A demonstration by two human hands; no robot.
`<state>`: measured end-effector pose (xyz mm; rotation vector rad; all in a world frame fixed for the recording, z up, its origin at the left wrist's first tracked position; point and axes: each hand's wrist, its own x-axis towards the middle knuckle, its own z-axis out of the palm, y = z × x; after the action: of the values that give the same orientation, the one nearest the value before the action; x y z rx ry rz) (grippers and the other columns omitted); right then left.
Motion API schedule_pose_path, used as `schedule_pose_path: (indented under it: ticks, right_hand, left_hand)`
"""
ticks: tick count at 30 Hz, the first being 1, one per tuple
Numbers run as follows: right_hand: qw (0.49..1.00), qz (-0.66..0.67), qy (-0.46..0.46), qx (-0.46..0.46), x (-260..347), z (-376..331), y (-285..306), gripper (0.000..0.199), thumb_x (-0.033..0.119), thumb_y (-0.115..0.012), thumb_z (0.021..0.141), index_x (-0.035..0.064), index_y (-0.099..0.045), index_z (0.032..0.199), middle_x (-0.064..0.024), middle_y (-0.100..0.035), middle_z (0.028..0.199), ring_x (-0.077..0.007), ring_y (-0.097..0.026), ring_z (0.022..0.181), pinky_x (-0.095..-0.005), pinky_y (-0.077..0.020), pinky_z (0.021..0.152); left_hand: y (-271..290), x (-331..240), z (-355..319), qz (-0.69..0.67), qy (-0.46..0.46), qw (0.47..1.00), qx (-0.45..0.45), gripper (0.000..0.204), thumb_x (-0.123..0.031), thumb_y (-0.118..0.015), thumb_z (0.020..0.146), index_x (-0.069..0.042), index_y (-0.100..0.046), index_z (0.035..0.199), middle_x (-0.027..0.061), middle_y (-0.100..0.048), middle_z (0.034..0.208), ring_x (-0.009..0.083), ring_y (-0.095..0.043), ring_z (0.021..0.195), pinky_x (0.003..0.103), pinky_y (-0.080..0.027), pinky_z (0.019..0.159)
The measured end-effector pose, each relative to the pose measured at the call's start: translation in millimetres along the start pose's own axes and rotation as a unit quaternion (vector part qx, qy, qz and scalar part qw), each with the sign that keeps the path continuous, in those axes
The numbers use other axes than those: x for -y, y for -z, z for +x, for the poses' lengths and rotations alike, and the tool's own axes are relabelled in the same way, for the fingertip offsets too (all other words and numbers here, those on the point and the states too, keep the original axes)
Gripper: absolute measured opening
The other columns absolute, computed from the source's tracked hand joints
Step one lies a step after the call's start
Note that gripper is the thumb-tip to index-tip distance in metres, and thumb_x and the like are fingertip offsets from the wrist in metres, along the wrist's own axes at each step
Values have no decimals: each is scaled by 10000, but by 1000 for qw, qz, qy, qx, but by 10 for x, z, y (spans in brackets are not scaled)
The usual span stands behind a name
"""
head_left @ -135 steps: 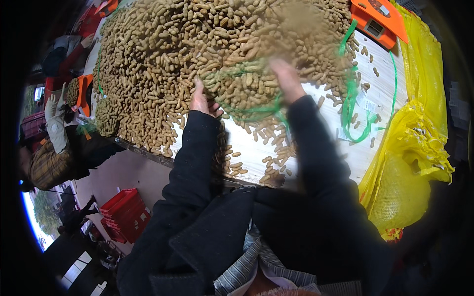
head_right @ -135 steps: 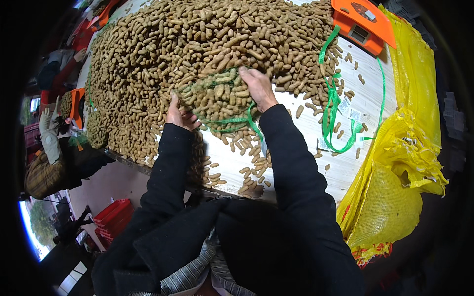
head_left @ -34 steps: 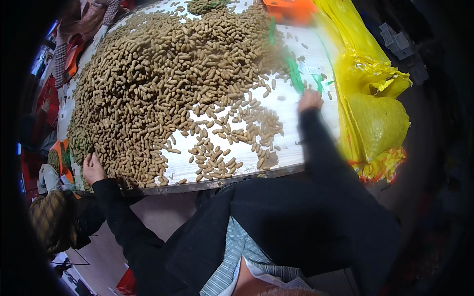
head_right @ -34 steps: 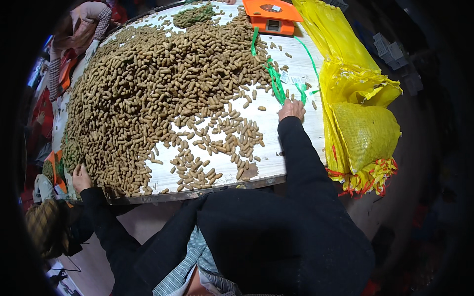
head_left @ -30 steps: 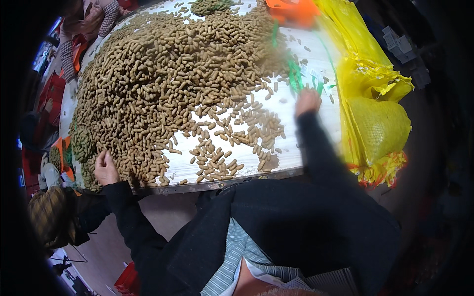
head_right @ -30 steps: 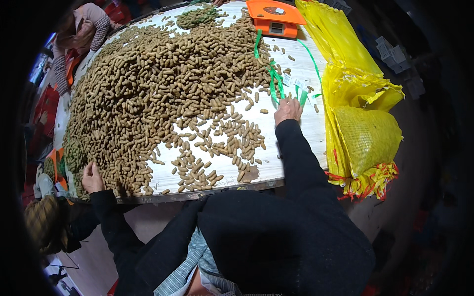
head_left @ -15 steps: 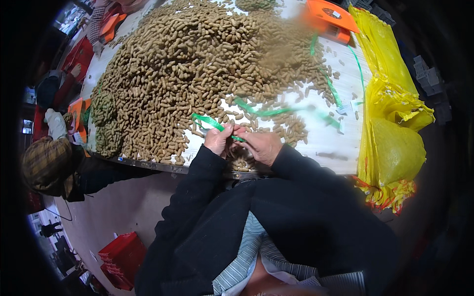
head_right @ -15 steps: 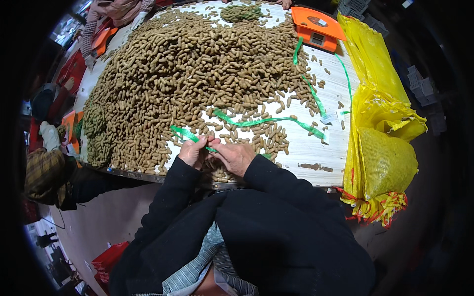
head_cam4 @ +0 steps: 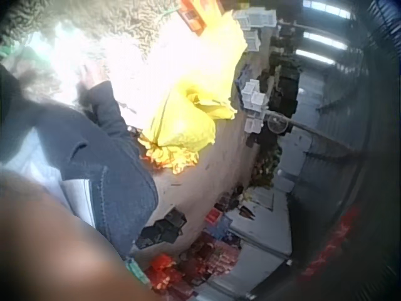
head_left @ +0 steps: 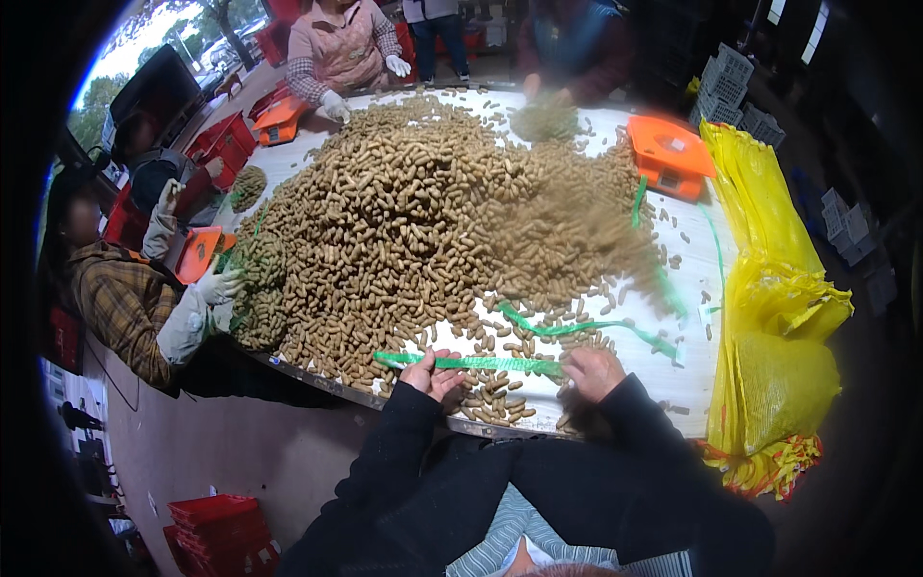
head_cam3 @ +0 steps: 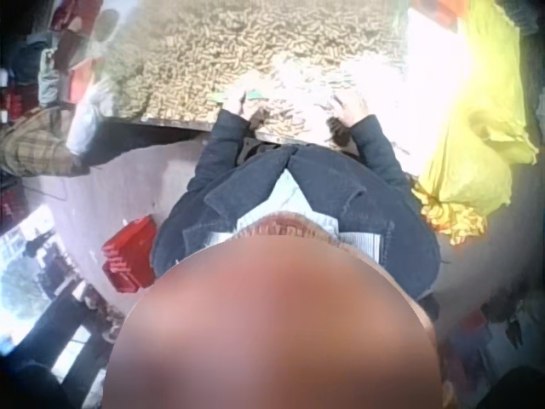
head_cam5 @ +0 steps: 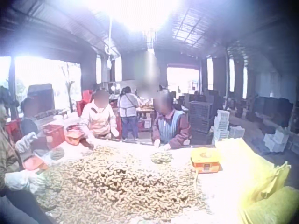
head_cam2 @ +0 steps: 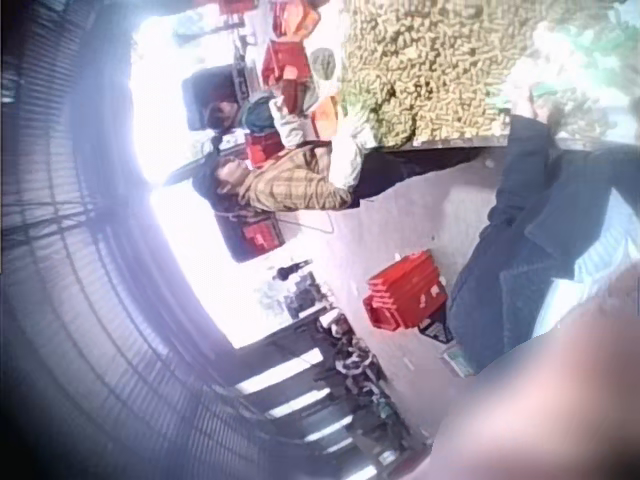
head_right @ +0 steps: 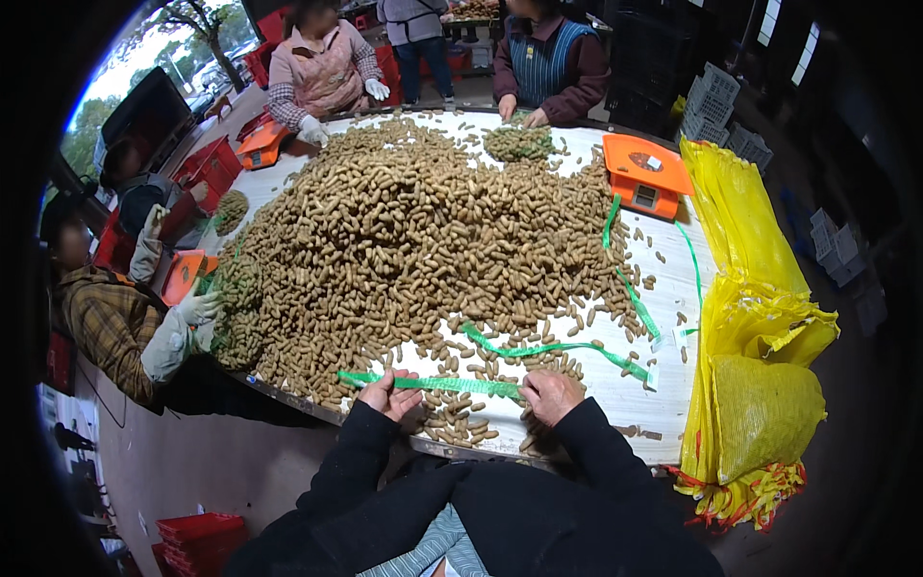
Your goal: The person scoops in-shell peanuts from a large pile on a table into a yellow mesh bag, gathers the bag opening, and ties it closed with green twine. They then adjust their jacket and strap, and at the end lift the filled mesh bag off the table.
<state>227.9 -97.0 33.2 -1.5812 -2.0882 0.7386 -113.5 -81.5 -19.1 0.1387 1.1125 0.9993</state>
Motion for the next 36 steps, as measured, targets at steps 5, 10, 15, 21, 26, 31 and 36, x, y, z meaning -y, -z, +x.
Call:
schedule_pose_path:
  ticks: [5, 10, 15, 21, 26, 31, 36]
  right_hand:
    - [993, 119, -26, -3, 42, 57, 113, 146, 162, -628, 884, 18, -606, 886, -166, -633, 826, -364, -626, 793, -430, -495, 706]
    - [994, 66, 85, 21, 369, 146, 116, 108, 120, -621, 889, 19, -597, 920, -160, -591, 834, -357, -608, 796, -442, -486, 714]
    - [975, 115, 186, 34, 790, 154, -55, 129, 114, -624, 890, 7, -569, 936, -171, -571, 862, -376, -588, 819, -446, -480, 732]
    - [985, 162, 62, -1, 717, 180, -126, 178, 155, -614, 907, -16, -567, 912, -185, -599, 823, -357, -611, 760, -426, -480, 673]
    - [939, 303, -119, 113, 589, 186, -135, 253, 238, -629, 945, 1, -580, 871, -52, -590, 664, -152, -585, 621, -336, -457, 575]
    - [868, 438, -161, 167, 666, 132, -133, 303, 276, -596, 993, 45, -573, 798, 1, -553, 630, -75, -489, 476, -242, -379, 432]
    - [826, 468, -159, 270, 858, 62, -253, 294, 284, -546, 1006, 58, -560, 820, 8, -549, 649, -80, -502, 489, -240, -386, 445]
  left_hand:
    - [-11, -159, -245, 77, 64, 994, 43, 682, -553, -390, 1013, 76, -527, 1239, 234, -658, 1125, 335, -686, 930, 436, -597, 801]
    - [-451, -119, -844, 427, -144, 882, 140, 307, -236, -618, 982, 61, -650, 1056, 127, -720, 948, 136, -683, 799, 265, -539, 632]
    - [-986, 56, -711, 290, -296, 878, 238, 335, -160, -618, 981, 52, -565, 1234, 132, -666, 1132, 150, -632, 1031, 291, -513, 893]
    - [-917, 258, -569, 376, -114, 896, 208, 272, -233, -532, 1027, 1, -670, 1014, 0, -673, 828, 29, -513, 659, 203, -417, 593]
    - [-873, 255, -586, 440, -163, 852, 231, 241, -209, -556, 1009, -11, -678, 944, -5, -687, 788, 24, -501, 646, 209, -414, 584]
    - [-914, 219, -551, 410, -196, 878, 151, 221, -189, -594, 985, 11, -676, 938, 17, -674, 768, 53, -553, 678, 227, -451, 614]
    - [-1005, 154, -290, 291, -299, 908, 12, 236, -174, -533, 995, 1, -607, 854, 40, -606, 694, 102, -512, 563, 270, -455, 566]
